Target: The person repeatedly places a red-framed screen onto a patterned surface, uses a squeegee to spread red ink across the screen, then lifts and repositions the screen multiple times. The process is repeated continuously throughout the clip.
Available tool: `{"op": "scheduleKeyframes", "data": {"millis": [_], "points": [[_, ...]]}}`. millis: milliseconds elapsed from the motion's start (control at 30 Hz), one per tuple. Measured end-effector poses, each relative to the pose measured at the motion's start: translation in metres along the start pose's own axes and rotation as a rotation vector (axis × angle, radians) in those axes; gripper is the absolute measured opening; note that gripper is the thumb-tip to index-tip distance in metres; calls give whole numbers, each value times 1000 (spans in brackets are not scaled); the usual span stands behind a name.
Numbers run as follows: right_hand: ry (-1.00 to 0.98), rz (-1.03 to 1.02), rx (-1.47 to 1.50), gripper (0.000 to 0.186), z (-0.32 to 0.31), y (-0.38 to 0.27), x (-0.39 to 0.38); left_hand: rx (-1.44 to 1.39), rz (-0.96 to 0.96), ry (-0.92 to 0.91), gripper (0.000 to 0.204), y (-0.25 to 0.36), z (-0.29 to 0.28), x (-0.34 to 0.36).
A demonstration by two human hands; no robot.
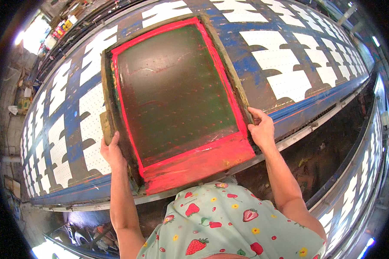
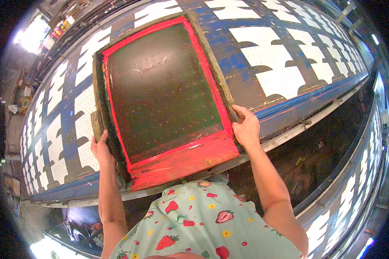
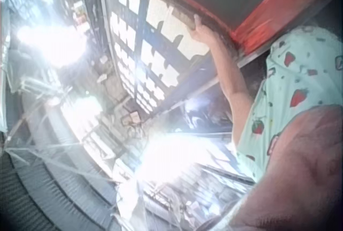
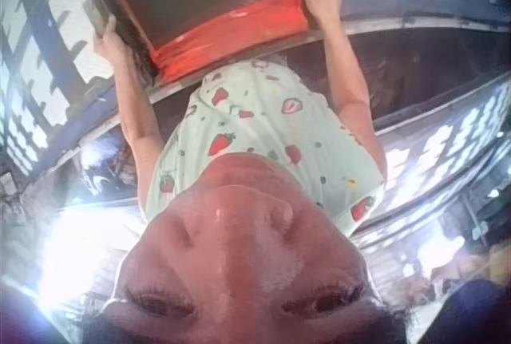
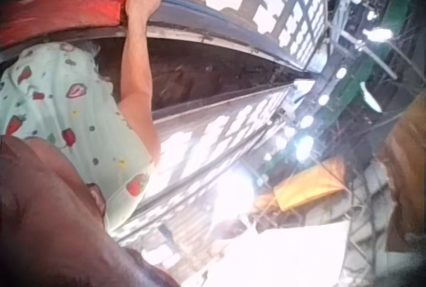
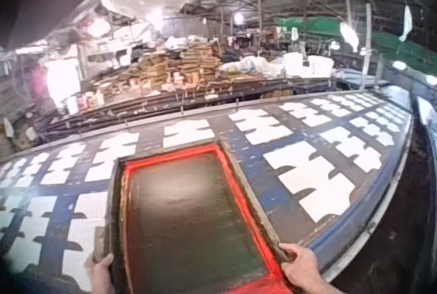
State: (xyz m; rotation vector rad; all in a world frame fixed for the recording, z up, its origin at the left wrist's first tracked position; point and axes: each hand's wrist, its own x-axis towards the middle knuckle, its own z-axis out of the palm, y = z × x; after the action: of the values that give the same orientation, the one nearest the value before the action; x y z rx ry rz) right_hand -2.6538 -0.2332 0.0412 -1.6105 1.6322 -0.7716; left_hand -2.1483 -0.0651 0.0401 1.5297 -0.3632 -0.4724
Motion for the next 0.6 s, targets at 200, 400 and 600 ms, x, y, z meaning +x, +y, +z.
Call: {"op": "scheduleKeyframes", "data": {"millis": [200,400,600], "points": [[22,10,75,67,-40,28,25,23,12,-1,30,-2,55,-29],[-40,-24,97,58,-61,47,34,66,-7,-4,32,-6,76,-38],[78,-490,-242,53,-64,22,1,150,-24,-7,35,-14,79,-34]]}}
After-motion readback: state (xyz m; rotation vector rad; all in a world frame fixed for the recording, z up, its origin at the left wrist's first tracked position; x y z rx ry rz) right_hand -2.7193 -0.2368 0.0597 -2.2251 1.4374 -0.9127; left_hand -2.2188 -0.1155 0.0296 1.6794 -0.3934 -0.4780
